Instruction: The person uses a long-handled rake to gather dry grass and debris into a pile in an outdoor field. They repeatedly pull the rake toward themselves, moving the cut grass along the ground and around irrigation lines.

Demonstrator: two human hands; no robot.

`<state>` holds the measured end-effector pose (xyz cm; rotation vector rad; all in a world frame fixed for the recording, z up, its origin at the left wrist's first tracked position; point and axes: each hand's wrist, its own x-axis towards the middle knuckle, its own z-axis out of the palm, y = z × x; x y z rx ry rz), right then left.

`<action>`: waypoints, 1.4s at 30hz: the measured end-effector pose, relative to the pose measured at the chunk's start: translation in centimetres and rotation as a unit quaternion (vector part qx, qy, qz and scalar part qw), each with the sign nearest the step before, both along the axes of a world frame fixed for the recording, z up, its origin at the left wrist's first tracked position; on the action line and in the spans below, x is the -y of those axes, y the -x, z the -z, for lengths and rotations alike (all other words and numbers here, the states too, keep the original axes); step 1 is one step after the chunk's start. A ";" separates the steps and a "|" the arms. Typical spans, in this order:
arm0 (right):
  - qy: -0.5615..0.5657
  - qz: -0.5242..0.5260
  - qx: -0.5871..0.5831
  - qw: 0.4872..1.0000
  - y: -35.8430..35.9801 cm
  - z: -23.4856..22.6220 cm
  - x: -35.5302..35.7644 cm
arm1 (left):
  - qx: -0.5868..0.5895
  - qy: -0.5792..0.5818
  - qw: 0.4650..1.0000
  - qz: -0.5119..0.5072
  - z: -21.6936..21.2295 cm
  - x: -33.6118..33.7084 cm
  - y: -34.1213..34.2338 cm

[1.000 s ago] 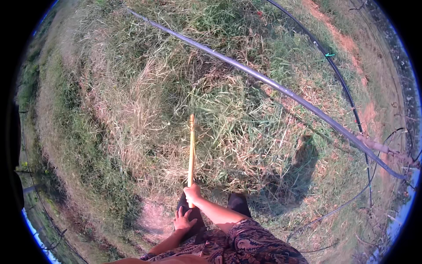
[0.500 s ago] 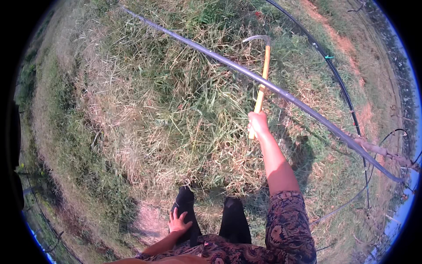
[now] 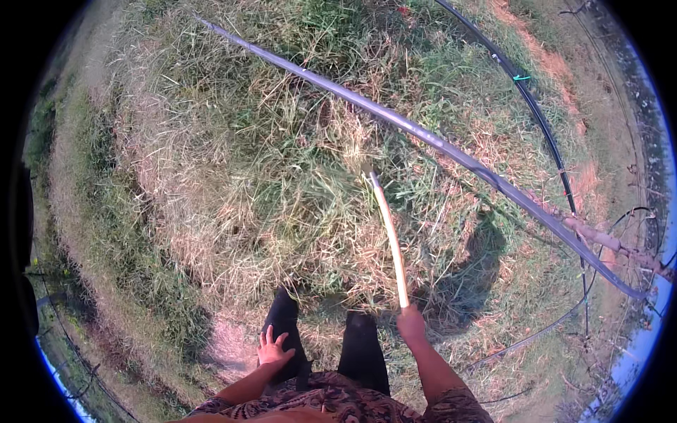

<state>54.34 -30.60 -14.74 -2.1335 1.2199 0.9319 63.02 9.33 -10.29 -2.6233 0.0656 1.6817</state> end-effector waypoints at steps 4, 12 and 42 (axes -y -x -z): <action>0.008 0.027 -0.038 0.999 9.9 -7.2 -0.8 | 0.002 0.007 1.000 0.014 0.6 1.7 -0.3; 0.037 0.033 0.246 0.968 -19.4 1.2 5.3 | -0.018 -0.024 0.999 0.026 0.3 1.5 -0.1; 0.124 -0.104 0.175 0.971 -36.9 -3.7 7.8 | -0.012 -0.004 1.000 0.018 0.6 0.3 -0.1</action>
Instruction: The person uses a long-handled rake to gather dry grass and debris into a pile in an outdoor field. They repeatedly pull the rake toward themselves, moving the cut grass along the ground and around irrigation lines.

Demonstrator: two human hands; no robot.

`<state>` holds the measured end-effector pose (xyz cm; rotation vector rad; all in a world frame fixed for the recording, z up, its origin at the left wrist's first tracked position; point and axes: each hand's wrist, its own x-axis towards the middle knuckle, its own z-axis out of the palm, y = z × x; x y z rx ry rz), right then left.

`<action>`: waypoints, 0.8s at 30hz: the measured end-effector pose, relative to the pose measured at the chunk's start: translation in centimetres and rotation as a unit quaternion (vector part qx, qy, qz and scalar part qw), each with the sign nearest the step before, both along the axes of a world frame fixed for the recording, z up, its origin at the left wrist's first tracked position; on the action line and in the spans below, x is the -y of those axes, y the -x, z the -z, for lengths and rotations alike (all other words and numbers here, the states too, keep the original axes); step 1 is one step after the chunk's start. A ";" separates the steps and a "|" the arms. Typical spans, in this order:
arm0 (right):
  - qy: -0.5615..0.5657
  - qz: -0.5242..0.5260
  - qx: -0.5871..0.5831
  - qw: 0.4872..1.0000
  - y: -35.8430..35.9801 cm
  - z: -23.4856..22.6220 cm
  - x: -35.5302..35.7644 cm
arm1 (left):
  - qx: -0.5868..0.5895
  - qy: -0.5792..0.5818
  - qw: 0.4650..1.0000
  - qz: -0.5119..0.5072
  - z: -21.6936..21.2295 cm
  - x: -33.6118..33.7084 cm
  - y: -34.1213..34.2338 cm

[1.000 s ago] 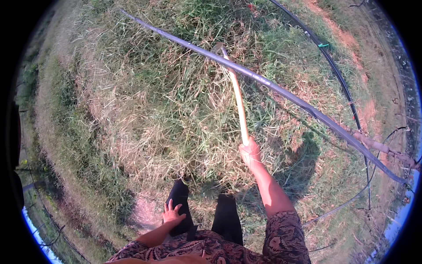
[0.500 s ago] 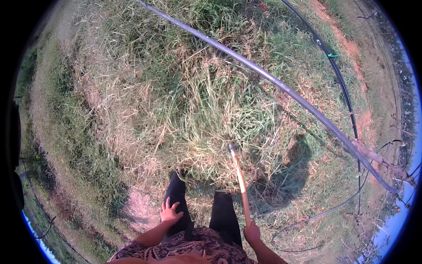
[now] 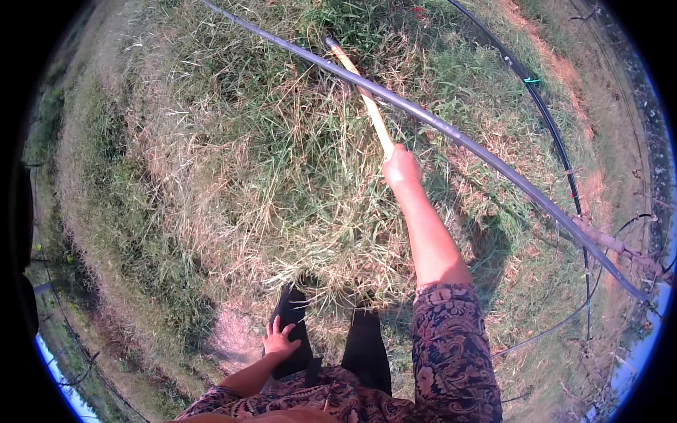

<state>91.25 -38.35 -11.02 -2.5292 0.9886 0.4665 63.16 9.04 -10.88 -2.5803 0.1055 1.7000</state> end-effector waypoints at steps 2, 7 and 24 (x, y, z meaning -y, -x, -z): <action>0.017 -0.034 -0.034 0.999 1.5 0.4 1.5 | -0.005 -0.010 1.000 0.002 -0.5 0.2 -0.2; 0.000 0.058 -0.140 0.988 31.0 3.6 -0.7 | -0.019 0.016 0.999 -0.044 -0.5 -0.9 -0.2; -0.370 0.519 0.248 0.730 10.3 5.3 1.1 | -0.026 0.029 0.998 -0.050 -0.3 -1.1 -2.9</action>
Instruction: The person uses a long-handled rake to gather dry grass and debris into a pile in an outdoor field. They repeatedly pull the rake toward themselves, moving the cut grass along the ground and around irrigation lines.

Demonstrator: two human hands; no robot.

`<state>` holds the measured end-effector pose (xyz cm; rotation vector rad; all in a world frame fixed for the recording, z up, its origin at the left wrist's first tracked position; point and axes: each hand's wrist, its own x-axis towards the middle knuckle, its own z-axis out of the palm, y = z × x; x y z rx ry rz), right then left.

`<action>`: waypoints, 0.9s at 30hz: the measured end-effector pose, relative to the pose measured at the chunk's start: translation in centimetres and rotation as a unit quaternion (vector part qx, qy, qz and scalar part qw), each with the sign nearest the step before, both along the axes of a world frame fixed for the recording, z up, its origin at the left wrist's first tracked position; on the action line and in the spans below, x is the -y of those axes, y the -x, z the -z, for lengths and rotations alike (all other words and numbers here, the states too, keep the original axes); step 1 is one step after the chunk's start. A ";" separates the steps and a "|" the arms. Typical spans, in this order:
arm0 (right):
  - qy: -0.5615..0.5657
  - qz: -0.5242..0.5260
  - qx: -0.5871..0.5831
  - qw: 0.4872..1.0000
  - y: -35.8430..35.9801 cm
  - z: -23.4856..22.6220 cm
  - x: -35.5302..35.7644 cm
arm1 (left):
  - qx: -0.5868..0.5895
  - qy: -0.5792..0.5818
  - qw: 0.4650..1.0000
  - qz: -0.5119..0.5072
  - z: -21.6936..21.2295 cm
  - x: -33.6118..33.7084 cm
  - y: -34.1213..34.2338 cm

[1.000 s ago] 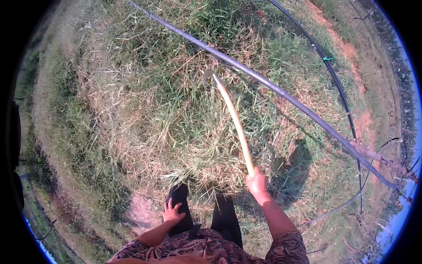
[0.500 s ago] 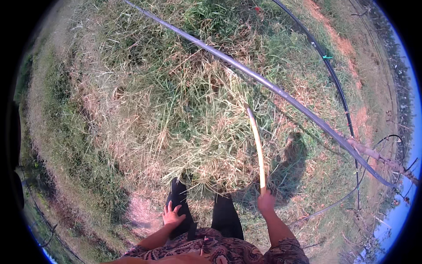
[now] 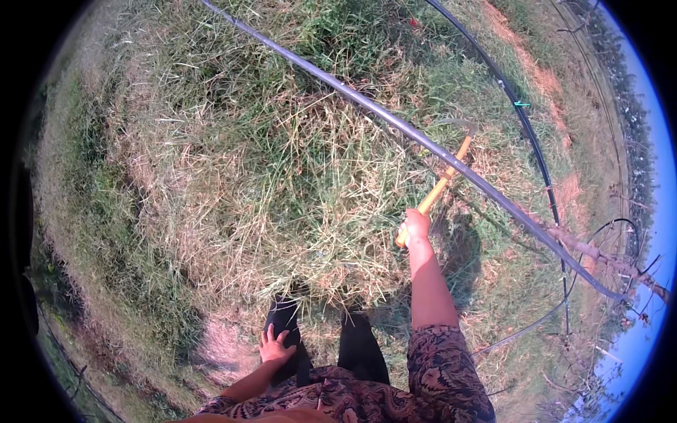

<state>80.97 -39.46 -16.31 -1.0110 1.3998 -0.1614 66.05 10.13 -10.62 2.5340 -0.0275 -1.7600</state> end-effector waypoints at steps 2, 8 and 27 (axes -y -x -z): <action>-0.100 0.058 0.039 0.993 -6.9 3.0 -3.2 | 0.000 0.009 1.000 0.010 0.2 1.0 -0.1; -0.234 -0.330 -0.093 0.910 3.8 -4.4 -33.3 | -0.010 -0.022 1.000 -0.006 -0.5 -0.1 -1.1; -0.192 -0.065 0.051 0.978 -14.0 1.9 -25.1 | -0.017 -0.010 1.000 0.003 -0.5 -1.1 -2.5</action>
